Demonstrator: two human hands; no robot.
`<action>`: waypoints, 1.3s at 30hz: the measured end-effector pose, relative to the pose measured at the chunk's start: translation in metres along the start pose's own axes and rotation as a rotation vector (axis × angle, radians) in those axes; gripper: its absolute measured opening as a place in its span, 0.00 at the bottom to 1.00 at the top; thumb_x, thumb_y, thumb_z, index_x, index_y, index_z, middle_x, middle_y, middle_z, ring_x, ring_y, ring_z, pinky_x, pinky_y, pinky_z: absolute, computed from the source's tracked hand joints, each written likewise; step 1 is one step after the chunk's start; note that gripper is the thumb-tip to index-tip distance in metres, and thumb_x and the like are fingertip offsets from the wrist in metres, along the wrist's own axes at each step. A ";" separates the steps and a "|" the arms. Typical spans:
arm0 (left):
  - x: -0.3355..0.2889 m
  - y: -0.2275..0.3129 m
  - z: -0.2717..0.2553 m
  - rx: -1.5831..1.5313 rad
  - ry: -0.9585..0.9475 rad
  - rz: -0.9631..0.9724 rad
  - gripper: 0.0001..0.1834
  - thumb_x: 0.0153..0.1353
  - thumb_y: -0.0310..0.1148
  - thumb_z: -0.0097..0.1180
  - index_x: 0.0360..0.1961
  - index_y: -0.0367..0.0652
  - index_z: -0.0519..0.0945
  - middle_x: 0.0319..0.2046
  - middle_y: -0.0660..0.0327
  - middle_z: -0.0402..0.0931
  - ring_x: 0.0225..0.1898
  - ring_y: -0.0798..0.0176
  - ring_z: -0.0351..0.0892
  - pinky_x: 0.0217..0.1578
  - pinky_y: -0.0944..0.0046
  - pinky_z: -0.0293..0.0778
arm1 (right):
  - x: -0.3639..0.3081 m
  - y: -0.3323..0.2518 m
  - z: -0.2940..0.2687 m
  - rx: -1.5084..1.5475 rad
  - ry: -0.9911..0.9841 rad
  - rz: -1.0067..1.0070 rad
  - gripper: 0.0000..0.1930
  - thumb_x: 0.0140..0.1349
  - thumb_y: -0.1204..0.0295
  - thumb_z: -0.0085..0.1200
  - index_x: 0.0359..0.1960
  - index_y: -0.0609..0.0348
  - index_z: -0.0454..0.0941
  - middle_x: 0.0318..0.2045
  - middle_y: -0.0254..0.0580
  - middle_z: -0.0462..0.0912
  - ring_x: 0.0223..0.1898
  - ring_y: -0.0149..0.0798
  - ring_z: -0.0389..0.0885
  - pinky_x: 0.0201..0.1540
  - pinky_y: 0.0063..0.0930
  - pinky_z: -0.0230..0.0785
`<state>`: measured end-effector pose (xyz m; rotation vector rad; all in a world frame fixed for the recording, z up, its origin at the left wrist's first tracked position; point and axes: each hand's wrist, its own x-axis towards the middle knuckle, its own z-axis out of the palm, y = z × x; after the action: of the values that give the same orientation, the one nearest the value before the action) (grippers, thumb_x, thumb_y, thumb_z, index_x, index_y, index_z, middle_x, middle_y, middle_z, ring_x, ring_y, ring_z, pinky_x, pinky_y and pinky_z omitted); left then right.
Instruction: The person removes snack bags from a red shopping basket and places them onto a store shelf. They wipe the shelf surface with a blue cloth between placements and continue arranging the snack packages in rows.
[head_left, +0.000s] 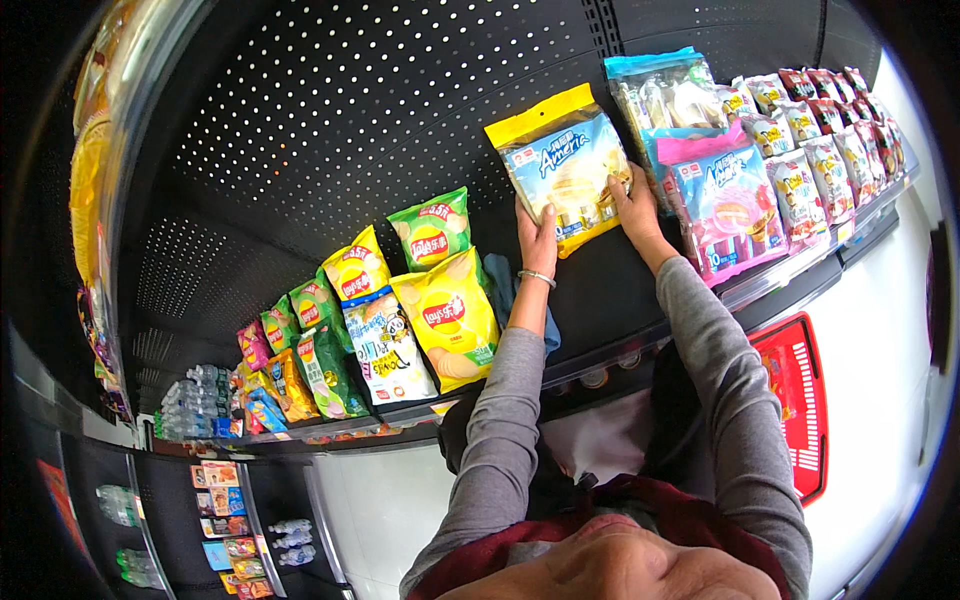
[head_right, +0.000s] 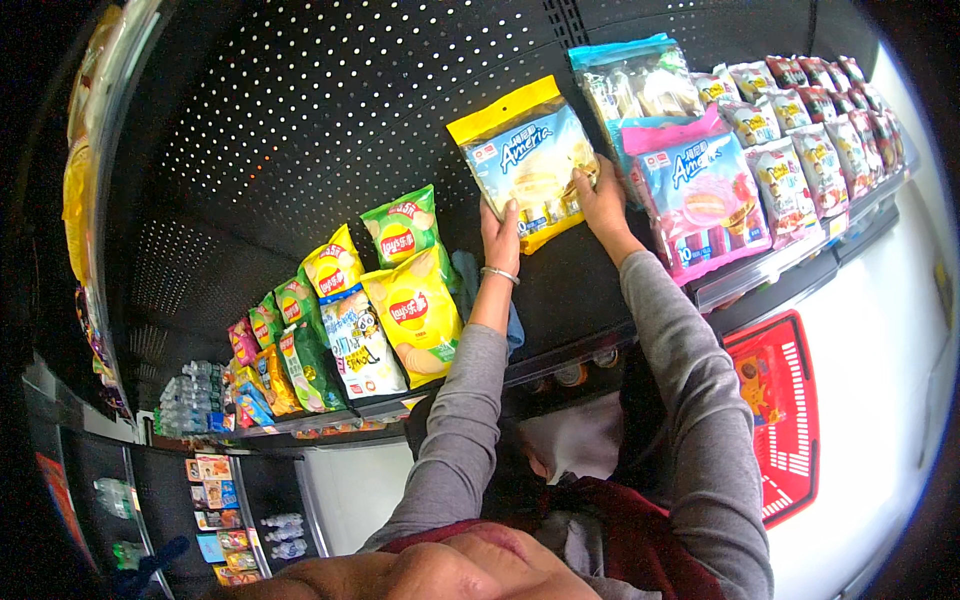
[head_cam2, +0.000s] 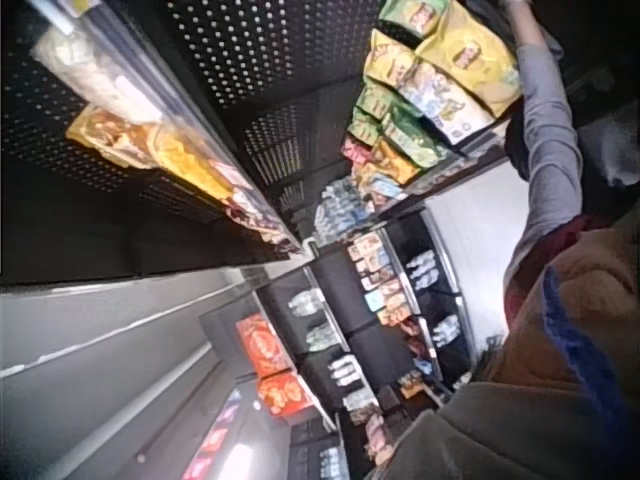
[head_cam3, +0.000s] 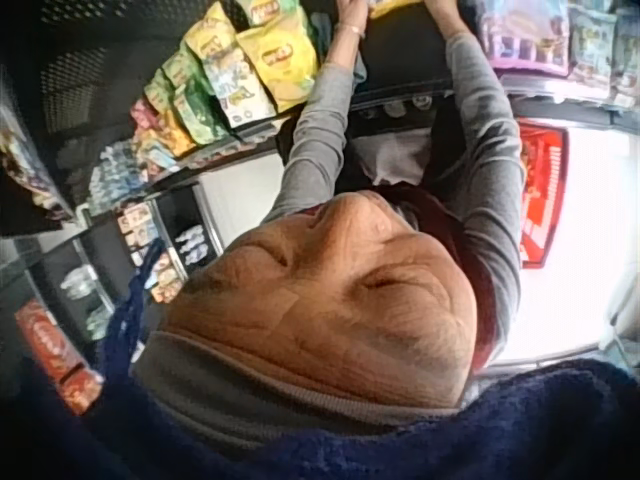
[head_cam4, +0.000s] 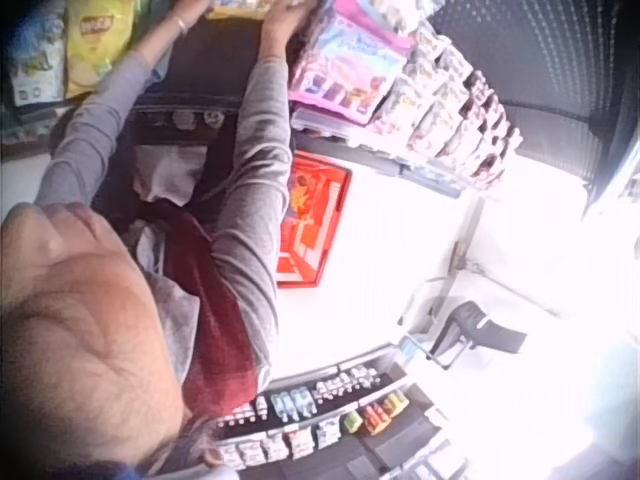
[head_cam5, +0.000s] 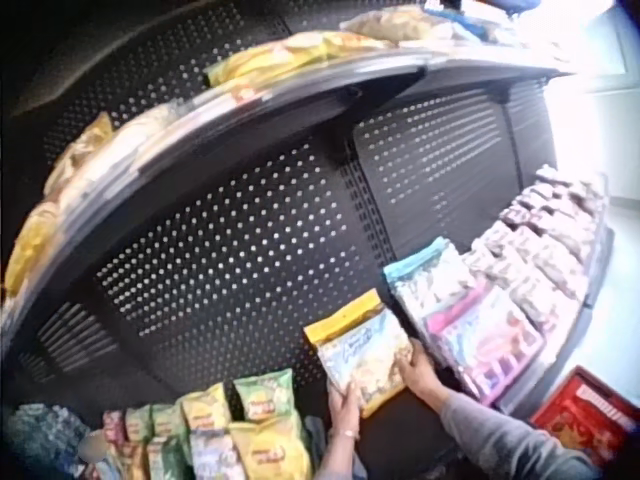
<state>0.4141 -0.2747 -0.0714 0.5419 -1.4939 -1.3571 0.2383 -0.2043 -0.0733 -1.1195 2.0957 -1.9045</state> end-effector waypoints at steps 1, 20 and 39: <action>0.001 -0.002 0.001 0.002 0.005 0.011 0.34 0.73 0.35 0.53 0.73 0.36 0.54 0.65 0.53 0.66 0.63 0.62 0.68 0.64 0.61 0.64 | 0.001 0.001 0.001 -0.027 -0.002 0.030 0.28 0.67 0.59 0.58 0.62 0.64 0.69 0.53 0.65 0.79 0.57 0.61 0.77 0.60 0.46 0.68; 0.000 -0.018 -0.001 0.170 0.063 0.111 0.38 0.75 0.48 0.47 0.73 0.32 0.51 0.65 0.44 0.66 0.64 0.53 0.68 0.64 0.58 0.64 | -0.003 -0.017 0.001 -0.311 0.034 -0.124 0.31 0.67 0.66 0.56 0.66 0.72 0.61 0.57 0.70 0.74 0.60 0.66 0.73 0.65 0.49 0.63; -0.001 -0.011 0.002 0.274 0.079 0.134 0.33 0.75 0.43 0.47 0.71 0.33 0.56 0.63 0.44 0.68 0.62 0.52 0.70 0.63 0.57 0.65 | -0.005 -0.023 0.002 -0.320 0.005 -0.216 0.35 0.63 0.74 0.58 0.70 0.64 0.56 0.58 0.66 0.71 0.58 0.64 0.73 0.61 0.49 0.67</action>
<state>0.4101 -0.2758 -0.0816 0.6474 -1.6314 -1.0224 0.2529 -0.2017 -0.0550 -1.4587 2.4331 -1.6891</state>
